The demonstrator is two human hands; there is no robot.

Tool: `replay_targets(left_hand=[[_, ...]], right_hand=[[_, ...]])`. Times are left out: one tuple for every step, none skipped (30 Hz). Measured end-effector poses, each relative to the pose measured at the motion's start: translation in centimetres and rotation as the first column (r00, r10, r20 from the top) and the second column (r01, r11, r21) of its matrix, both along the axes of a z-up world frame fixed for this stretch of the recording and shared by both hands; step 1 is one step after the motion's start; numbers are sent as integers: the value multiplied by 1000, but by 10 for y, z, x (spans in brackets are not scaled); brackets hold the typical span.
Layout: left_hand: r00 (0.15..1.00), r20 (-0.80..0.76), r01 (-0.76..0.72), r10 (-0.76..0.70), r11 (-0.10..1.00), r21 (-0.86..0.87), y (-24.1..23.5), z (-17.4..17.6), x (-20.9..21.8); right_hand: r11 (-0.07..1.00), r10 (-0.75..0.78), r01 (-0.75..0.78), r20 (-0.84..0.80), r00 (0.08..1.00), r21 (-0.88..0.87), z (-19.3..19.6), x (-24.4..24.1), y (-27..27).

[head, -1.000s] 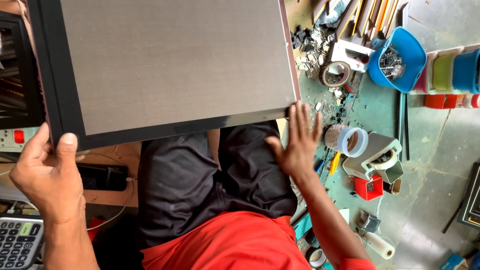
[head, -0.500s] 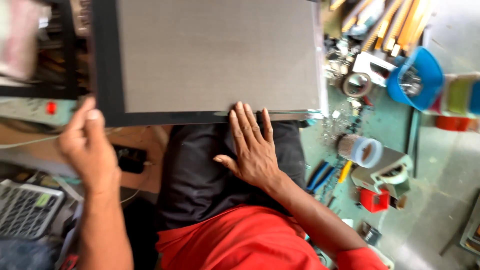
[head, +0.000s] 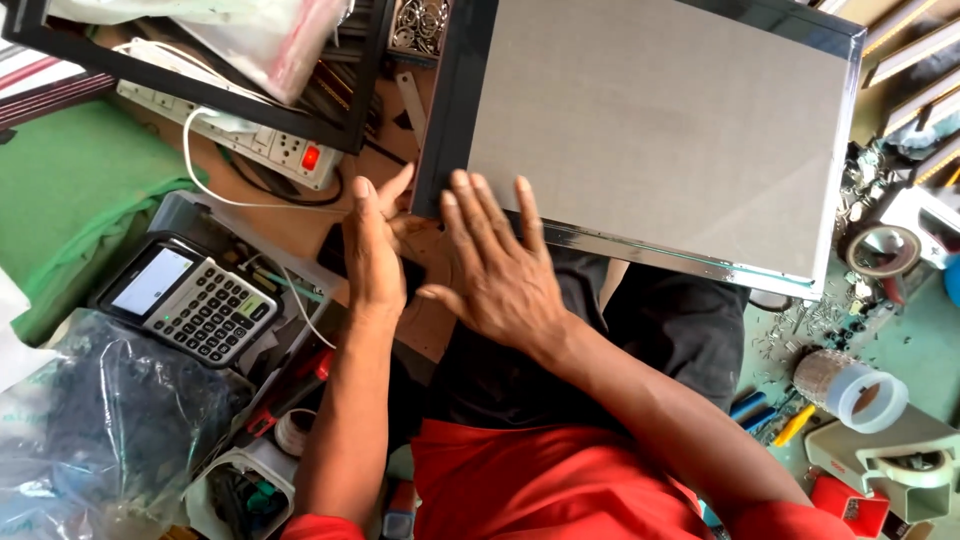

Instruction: The person picks up a picture frame with its backing board, then applies black tape along the edges of the backing, pressing the tape down around the frame while seated at a cluttered workbench. They finish by placing the taped frame down on the bench.

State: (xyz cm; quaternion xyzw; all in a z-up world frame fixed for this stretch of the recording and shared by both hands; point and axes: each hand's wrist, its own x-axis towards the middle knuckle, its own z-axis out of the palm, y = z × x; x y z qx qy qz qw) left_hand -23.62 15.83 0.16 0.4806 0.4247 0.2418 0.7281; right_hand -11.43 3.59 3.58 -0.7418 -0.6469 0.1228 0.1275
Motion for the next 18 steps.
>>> replay_targets(left_hand=[[1000,4,6,-6,1000,-4,1,-5,-4],[1000,-11,5,-5,1000,-17,1,-10,-6],[1000,-23,12,-13,999,-31,2,-15,-7],[1000,-17,25,-26,999,-37,3,-15,-8],[1000,-7,-1,0,998,-58,4,-16,-8],[1000,1,-27,27,996,-81,5,-17,-7],[1000,10,-6,7,996,-89,2,-11,-5],[999,33,-23,25,998,-58,0,-6,-2],[997,60,-39,41,999,-32,-4,-1,1],[997,70,-18,22,999,-45,-6,3,4],[998,62,-25,22,999,34,-8,5,8],[998,55,-31,25,993,112,-11,8,12],[998,65,-9,3,995,95,-12,11,14],[999,30,-19,15,990,141,-13,15,18],[1000,-9,-26,28,981,192,-11,18,21],[1000,-4,-3,3,984,178,-12,17,23],[999,-26,-20,26,981,191,-12,16,24],[998,-47,-37,48,978,205,-11,15,26]], right_hand=[[1000,-6,6,4,1000,-4,0,-4,6],[1000,17,-17,18,1000,-17,0,-7,11],[999,33,-32,34,999,-33,-1,-8,16],[999,20,-19,40,999,-39,0,-9,19],[999,29,-29,21,999,-28,1,-9,22],[999,39,-39,3,999,-16,1,-9,24],[1000,19,-19,12,1000,-25,3,-6,22],[1000,22,-21,-15,1000,15,5,-4,20],[998,24,-22,-40,999,50,6,0,16],[999,3,-2,-30,1000,38,8,5,10],[999,8,-5,-61,998,37,11,10,1],[999,12,-8,-91,996,37,12,14,-7],[1000,-13,15,-82,997,20,13,23,-22],[1000,-27,28,-70,997,13,15,32,-38],[999,-42,43,-63,997,10,16,40,-52],[998,-67,67,-57,996,-4,15,52,-72],[993,-108,106,-41,993,-51,15,63,-91],[984,-149,146,-24,988,-97,15,74,-110]])
